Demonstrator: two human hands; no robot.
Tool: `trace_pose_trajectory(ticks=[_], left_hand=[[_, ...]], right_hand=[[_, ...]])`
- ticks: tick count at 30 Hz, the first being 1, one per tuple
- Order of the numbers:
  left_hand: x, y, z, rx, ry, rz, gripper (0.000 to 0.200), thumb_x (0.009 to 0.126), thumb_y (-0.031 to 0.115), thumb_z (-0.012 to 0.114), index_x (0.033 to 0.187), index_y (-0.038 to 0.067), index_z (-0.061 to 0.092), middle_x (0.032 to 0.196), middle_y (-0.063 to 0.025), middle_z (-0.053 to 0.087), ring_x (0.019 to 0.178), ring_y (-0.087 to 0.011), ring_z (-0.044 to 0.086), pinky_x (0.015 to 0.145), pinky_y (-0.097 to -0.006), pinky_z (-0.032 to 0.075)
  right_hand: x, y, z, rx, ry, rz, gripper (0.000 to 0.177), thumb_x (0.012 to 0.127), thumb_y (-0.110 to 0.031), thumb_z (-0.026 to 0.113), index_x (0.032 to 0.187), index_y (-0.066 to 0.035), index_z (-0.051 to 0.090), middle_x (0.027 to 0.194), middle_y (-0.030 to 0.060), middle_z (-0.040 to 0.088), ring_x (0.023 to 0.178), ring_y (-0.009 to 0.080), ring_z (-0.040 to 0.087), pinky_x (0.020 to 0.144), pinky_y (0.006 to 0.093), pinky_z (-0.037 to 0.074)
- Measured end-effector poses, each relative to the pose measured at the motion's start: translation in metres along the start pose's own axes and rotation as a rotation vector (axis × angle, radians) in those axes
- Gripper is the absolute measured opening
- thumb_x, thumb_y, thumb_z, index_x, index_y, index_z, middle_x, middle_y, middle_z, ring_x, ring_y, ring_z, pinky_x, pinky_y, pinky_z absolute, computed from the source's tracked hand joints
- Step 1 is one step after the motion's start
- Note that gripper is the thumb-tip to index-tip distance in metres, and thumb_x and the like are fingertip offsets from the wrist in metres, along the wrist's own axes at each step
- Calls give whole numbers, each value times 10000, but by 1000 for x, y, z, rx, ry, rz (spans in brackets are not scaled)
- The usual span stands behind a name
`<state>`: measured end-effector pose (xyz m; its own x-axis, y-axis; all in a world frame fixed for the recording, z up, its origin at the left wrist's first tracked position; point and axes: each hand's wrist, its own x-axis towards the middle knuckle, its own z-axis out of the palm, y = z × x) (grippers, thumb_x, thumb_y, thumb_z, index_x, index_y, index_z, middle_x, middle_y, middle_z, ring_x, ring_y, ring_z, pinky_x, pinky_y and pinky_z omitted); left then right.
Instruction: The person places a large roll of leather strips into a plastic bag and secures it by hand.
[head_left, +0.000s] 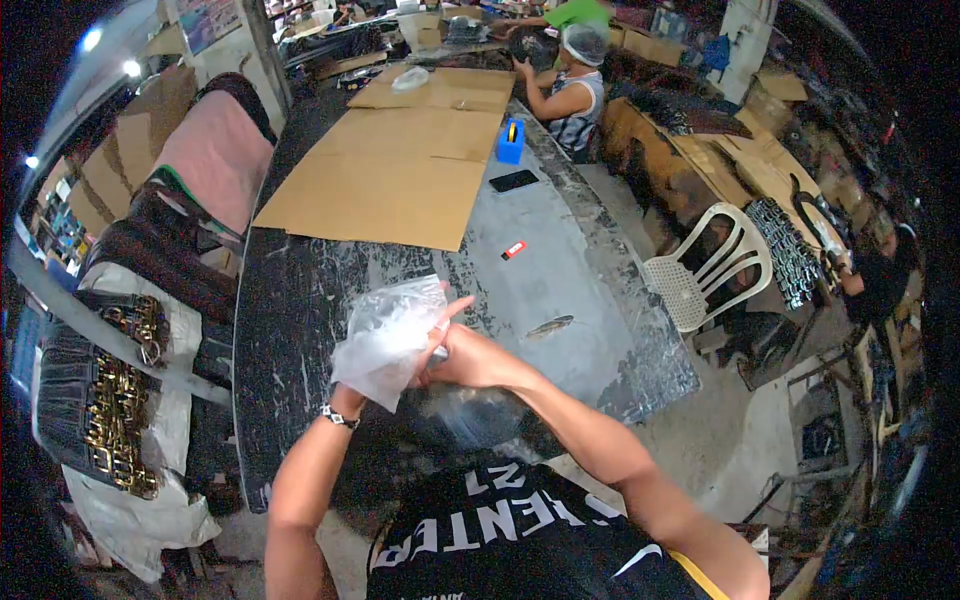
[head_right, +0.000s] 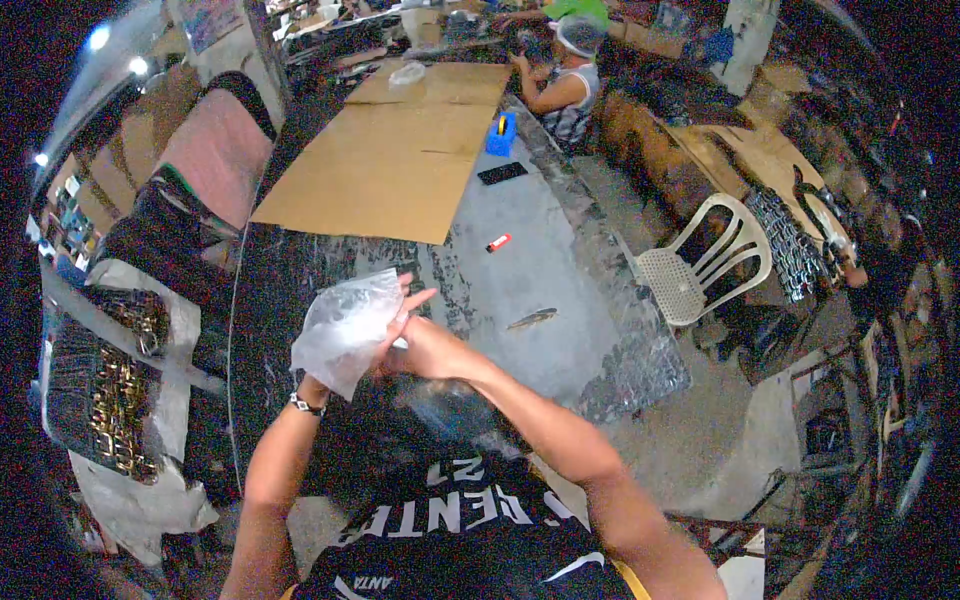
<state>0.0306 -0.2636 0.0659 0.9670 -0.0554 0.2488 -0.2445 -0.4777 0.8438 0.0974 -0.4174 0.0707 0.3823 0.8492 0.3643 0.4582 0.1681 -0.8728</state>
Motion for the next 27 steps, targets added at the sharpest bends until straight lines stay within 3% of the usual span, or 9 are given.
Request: trace_pose_trajectory(ticks=[5, 7, 10, 14, 20, 22, 24, 25, 27], left_hand=[[-11, -5, -5, 93, -28, -24, 477, 946, 359, 607, 1301, 47, 542, 1338, -120, 556, 1251, -268, 502, 1085, -409, 363], [-16, -7, -4, 130, -57, -35, 482, 939, 379, 612, 1288, 52, 555, 1333, -122, 558, 1243, -269, 506, 1083, -412, 364], [-20, -8, -5, 183, -91, -45, 491, 929, 409, 620, 1270, 58, 574, 1326, -125, 561, 1231, -270, 514, 1080, -417, 366], [-34, -11, -5, 247, -116, -69, 505, 916, 449, 631, 1245, 67, 600, 1317, -129, 566, 1214, -272, 523, 1076, -422, 368], [-39, -5, -21, 374, -152, -73, 532, 860, 498, 681, 1212, 102, 634, 1284, -130, 588, 1187, -285, 539, 1063, -425, 377], [-36, -2, -24, 411, -217, -67, 548, 817, 508, 721, 1205, 128, 642, 1261, -127, 605, 1176, -296, 544, 1054, -423, 384], [-39, -3, -32, 451, -213, -29, 556, 809, 502, 727, 1211, 128, 637, 1264, -128, 603, 1183, -295, 540, 1057, -423, 381], [-46, -5, -41, 466, -209, -15, 561, 805, 499, 731, 1215, 128, 635, 1266, -129, 602, 1186, -294, 538, 1059, -424, 380], [-51, -5, -39, 507, -204, 18, 569, 797, 493, 737, 1221, 128, 630, 1269, -130, 600, 1193, -292, 534, 1062, -425, 377]], right_hand=[[6, 36, 11, 449, -49, 126, 378, 774, 115, 624, 1117, -40, 664, 1094, 108, 705, 1056, 225, 645, 855, 373, 534], [8, 9, 4, 96, -70, 93, 326, 776, 111, 615, 1062, -31, 680, 1079, 142, 704, 1036, 201, 647, 847, 362, 526], [9, 18, 7, 7, 109, -41, 218, 829, 45, 603, 1020, -16, 686, 947, 137, 716, 866, 137, 640, 801, 332, 518], [4, 15, 12, -8, 81, 35, 277, 764, 86, 584, 992, -23, 698, 965, 195, 702, 892, 182, 677, 766, 363, 527], [15, 18, 21, 266, 109, 228, 229, 809, 61, 587, 1010, 17, 687, 925, 31, 715, 848, 129, 628, 762, 319, 517], [16, -6, 16, 358, 54, 132, 237, 825, 47, 591, 1040, 7, 681, 988, 58, 717, 939, 133, 627, 830, 309, 501], [17, -19, 14, 128, -63, 105, 310, 806, 62, 586, 1098, 0, 670, 1075, 102, 711, 1032, 175, 635, 903, 309, 483], [22, -18, 16, 31, -38, -105, 203, 770, 0, 636, 969, 3, 676, 989, 168, 704, 943, 273, 680, 784, 360, 516], [27, -28, 10, -202, -172, -144, 132, 740, -41, 660, 863, 6, 648, 890, 188, 677, 844, 312, 666, 701, 391, 499]])
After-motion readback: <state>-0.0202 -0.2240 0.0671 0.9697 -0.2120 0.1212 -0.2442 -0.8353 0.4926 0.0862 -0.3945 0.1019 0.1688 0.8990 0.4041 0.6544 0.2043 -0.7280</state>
